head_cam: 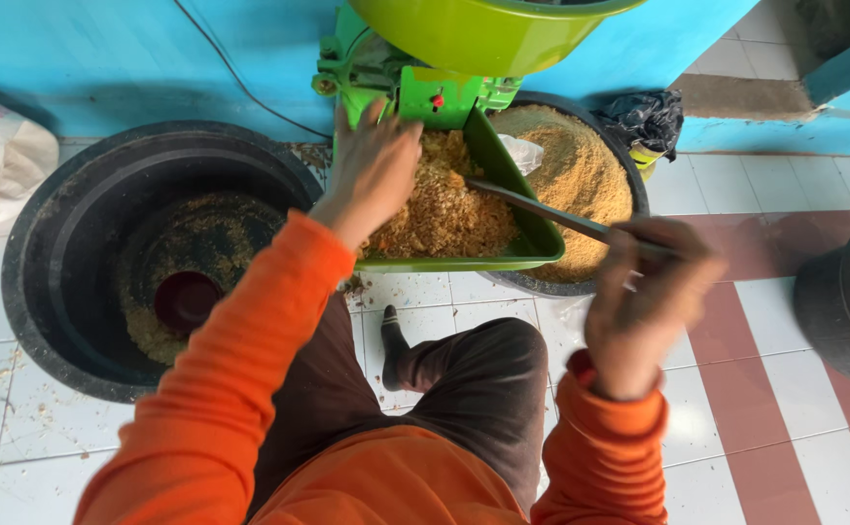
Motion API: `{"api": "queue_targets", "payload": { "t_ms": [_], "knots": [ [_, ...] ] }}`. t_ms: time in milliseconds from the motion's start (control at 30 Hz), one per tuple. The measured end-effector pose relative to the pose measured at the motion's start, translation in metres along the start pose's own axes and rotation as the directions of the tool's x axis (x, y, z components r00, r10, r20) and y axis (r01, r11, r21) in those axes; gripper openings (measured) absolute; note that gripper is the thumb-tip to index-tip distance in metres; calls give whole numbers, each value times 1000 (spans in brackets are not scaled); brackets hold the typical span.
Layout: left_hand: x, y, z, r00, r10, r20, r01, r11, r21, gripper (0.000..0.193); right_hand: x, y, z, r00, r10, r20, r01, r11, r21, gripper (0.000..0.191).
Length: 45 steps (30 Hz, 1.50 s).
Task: The person sits on the floor beside a green grinding machine and uses a metal scoop to push material from the machine's discharge tray, feeding it back into the machine. They then lift a large black basin of ground material, scoop the ground product into a red bowl, and resume scooping material at the machine tray.
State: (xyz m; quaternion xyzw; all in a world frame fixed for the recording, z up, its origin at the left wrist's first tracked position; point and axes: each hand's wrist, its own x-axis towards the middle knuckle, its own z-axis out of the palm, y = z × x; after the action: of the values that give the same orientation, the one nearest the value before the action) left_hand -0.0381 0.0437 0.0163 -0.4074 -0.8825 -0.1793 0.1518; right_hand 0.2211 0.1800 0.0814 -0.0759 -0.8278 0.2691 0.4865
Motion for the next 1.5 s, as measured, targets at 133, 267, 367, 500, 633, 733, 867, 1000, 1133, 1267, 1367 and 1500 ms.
{"api": "queue_targets", "payload": {
  "t_ms": [133,267,367,500,633,733,867,1000,1133,1267,1367,1500],
  "knots": [
    [-43,12,-1,974,-69,216,88,993,-76,24,-5,15,16,993,-4,121,4,1000,2,20],
    [-59,13,-4,994,-29,104,40,993,-111,27,-8,18,29,999,0,-41,3,998,59,21],
    [-59,12,-5,993,-40,107,51,993,-108,28,-7,18,38,998,-70,11,70,997,-44,19],
    [-60,12,-5,998,-14,54,18,997,-74,28,-13,21,36,999,-28,-34,29,999,15,21],
    [-64,12,-3,998,-20,64,26,996,-82,24,-28,21,20,997,-25,-72,22,999,-40,23],
    [-62,12,-1,1000,-4,21,5,998,-62,21,-33,18,16,998,-23,-55,25,999,35,24],
    [-36,3,6,993,66,99,-67,998,10,16,-34,15,18,999,-36,-30,35,999,-21,22],
    [25,-12,27,932,343,121,-355,929,103,8,-44,15,14,999,37,-33,-35,998,58,22],
    [71,-9,50,902,319,291,-390,890,235,10,-47,16,15,994,48,-97,-37,993,115,24],
    [60,-13,43,923,232,306,-279,953,121,15,-28,21,37,998,-3,-57,2,1000,-17,25],
    [18,-20,21,968,195,156,-213,970,113,10,-19,25,52,989,80,122,-77,997,-25,23],
    [-39,-14,-3,991,134,7,-134,990,51,19,-24,32,60,999,-33,-7,33,999,26,22]
  ]
}}
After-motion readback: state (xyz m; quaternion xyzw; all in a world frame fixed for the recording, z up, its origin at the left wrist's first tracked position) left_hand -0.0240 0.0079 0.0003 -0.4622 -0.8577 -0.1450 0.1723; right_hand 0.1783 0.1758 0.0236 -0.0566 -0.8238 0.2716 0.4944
